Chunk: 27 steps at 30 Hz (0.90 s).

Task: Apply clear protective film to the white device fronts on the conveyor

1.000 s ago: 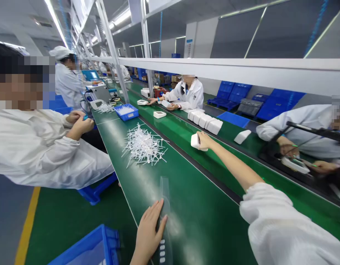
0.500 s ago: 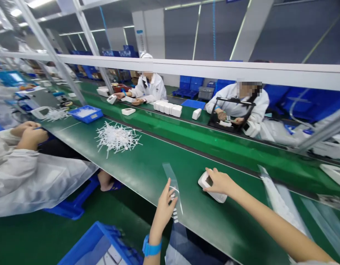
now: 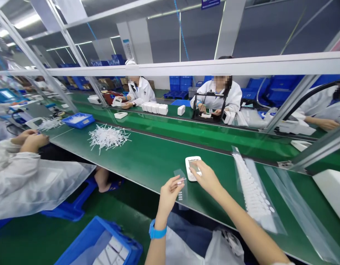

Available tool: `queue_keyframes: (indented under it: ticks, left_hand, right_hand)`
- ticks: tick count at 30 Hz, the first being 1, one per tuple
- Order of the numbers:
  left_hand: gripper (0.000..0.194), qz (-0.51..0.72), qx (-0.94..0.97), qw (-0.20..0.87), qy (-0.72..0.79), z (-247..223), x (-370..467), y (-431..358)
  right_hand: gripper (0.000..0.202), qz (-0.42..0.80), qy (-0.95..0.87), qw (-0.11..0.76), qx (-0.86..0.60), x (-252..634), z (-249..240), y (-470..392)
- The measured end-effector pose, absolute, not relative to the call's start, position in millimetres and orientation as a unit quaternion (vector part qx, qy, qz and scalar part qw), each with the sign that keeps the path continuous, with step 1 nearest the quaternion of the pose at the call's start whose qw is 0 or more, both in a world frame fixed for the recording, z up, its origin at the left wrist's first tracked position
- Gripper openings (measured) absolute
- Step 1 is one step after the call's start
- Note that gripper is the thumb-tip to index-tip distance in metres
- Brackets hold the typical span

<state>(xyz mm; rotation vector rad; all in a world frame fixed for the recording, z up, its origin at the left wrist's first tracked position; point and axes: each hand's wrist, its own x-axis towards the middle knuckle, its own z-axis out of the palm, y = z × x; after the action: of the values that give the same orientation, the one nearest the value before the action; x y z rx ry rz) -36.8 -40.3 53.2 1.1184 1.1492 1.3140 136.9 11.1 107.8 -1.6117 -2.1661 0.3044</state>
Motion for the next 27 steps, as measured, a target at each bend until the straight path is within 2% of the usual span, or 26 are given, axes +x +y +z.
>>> queue_keyframes:
  ticks: [4, 7, 18, 23, 27]
  left_hand:
    - [0.030, 0.543, 0.487, 0.486, 0.482, 60, -14, -61]
    - [0.019, 0.537, 0.502, 0.464, 0.494, 59, -5, -75]
    - [0.011, 0.539, 0.529, 0.392, 0.525, 46, -3, -92]
    - [0.017, 0.542, 0.569, 0.343, 0.514, 38, -6, -87]
    - [0.025, 0.540, 0.627, 0.237, 0.509, 30, -12, -79]
  right_hand:
    - [0.017, 0.201, -0.770, 0.472, -0.379, 140, 87, -44]
    - [0.011, 0.222, -0.730, 0.534, -0.364, 141, 72, -63]
    - [0.018, 0.206, -0.726, 0.559, -0.344, 138, 52, -73]
    - [0.019, 0.208, -0.740, 0.512, -0.383, 138, 41, -68]
    - [0.018, 0.224, -0.754, 0.462, -0.410, 138, 43, -65]
